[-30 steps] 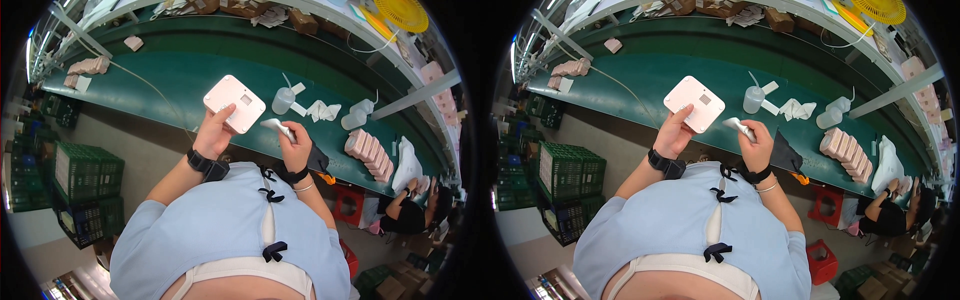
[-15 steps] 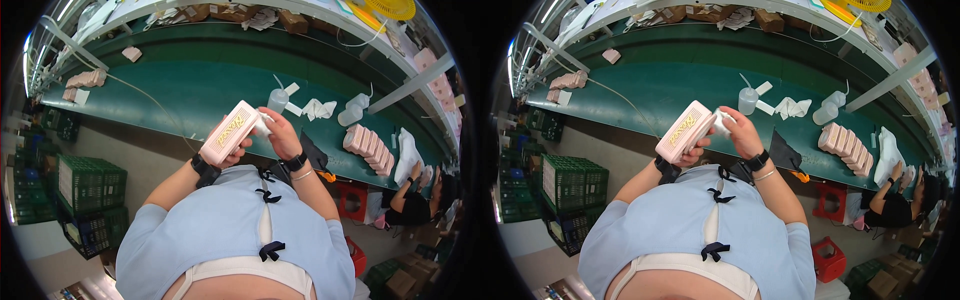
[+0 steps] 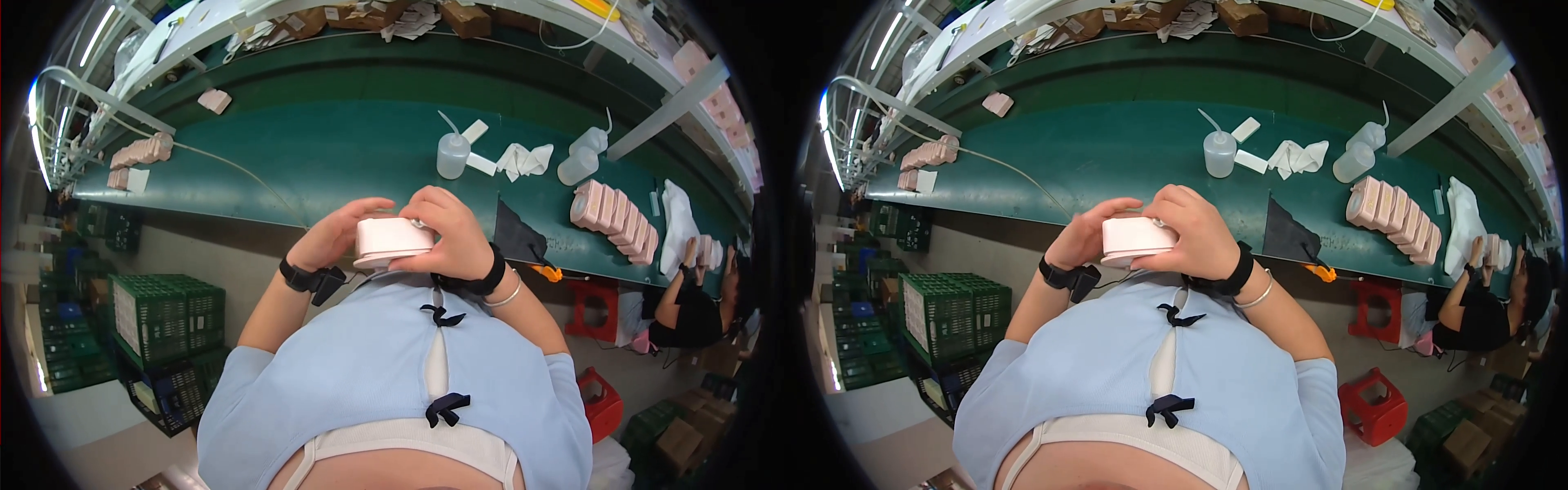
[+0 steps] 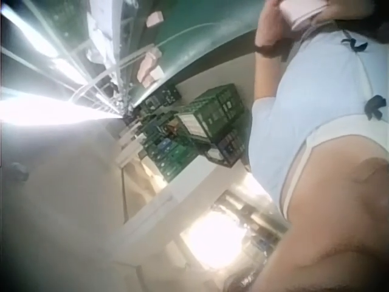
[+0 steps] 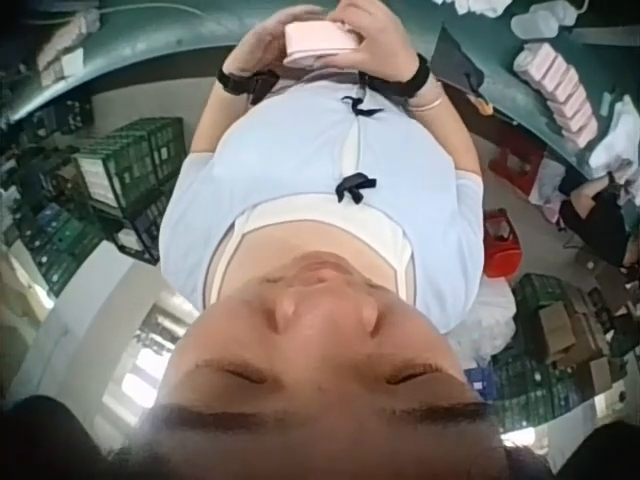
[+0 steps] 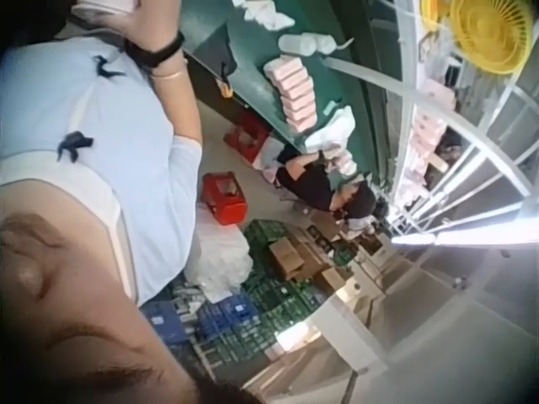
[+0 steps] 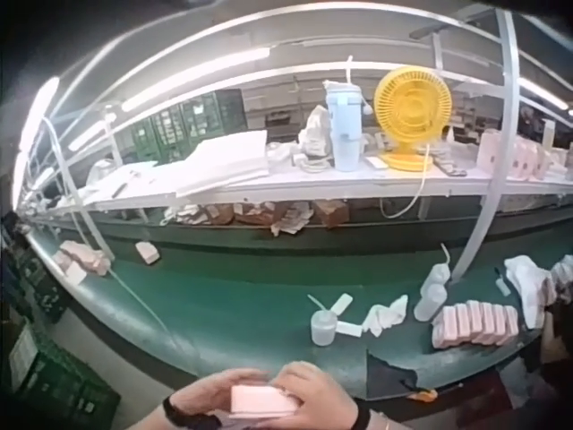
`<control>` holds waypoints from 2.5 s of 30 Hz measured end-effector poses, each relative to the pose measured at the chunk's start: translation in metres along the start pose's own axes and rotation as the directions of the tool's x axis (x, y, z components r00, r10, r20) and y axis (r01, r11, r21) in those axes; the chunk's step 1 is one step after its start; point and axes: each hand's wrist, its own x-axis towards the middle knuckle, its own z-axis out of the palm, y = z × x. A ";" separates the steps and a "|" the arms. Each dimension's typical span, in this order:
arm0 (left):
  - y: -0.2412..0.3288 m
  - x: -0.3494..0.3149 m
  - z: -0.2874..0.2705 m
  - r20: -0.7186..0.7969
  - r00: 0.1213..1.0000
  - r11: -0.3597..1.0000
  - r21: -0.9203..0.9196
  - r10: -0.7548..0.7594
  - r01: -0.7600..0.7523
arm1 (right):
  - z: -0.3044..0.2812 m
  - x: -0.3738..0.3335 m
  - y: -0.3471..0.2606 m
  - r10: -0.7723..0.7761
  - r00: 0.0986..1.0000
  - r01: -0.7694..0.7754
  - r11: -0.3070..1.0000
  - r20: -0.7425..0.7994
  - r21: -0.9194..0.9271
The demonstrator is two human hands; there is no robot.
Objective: The person picks up a pink fan, blows air onto it with a nozzle, and wipes the surfaces with a cloth sprayed from a bottle. They then set the fan down and repeat the process with another pink fan.
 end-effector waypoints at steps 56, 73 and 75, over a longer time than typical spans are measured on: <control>-0.062 0.049 -0.030 -0.138 0.985 0.427 -0.901 -0.103 -0.081 | 0.027 -0.039 0.065 -0.163 0.981 0.168 0.985 -0.110 0.039; -0.092 0.142 0.086 -0.055 0.835 0.674 -0.620 -0.547 0.401 | -0.020 -0.166 0.082 0.547 0.683 -0.687 0.707 -0.484 -0.168; -0.090 0.148 0.100 -0.053 0.832 0.717 -0.538 -0.553 0.443 | -0.024 -0.192 0.109 0.553 0.559 -0.721 0.692 -0.618 -0.034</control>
